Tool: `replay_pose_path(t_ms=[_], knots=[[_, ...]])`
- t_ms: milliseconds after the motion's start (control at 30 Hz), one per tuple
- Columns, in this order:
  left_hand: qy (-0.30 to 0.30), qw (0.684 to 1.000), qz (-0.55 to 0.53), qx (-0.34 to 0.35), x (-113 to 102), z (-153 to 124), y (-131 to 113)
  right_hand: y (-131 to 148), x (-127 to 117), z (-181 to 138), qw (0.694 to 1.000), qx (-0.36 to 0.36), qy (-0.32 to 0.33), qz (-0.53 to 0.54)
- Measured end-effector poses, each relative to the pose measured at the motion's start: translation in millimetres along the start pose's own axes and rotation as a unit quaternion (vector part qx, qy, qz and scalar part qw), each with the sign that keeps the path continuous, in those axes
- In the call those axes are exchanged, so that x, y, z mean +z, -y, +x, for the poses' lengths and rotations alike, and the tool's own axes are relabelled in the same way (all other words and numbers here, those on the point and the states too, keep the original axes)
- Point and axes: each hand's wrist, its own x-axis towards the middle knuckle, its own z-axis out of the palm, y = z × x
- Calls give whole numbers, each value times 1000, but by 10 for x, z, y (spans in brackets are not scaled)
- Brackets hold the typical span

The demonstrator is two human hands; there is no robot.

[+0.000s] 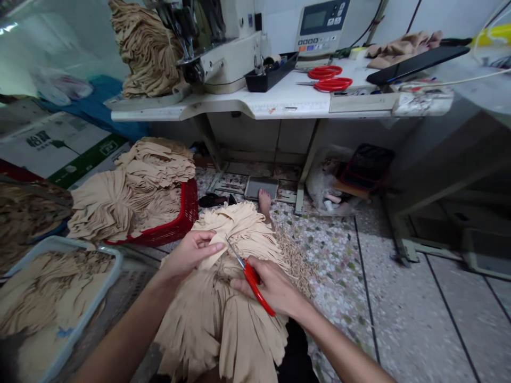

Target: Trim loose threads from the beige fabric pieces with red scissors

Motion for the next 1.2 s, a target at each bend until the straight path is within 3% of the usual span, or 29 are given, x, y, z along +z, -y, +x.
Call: replay_pose_path(t_ms=[167, 433, 700, 1000, 1100, 1200], knots=[[6, 1000, 24, -3, -25, 2, 31, -43, 36, 65, 999, 2, -24, -22], [15, 996, 90, 4, -30, -27, -2, -259, 99, 57, 997, 64, -28, 20], [38, 992, 114, 31, -14, -55, 4, -62, 7, -18, 1000, 0, 20, 18], [74, 983, 161, 42, 60, -104, -77, -96, 122, 32, 998, 26, 3, 58], [158, 965, 200, 61, -90, -229, -122, -206, 146, -52, 994, 49, 12, 99], [331, 919, 210, -27, -350, -397, -100, -364, 108, -149, 986, 69, 41, 146]])
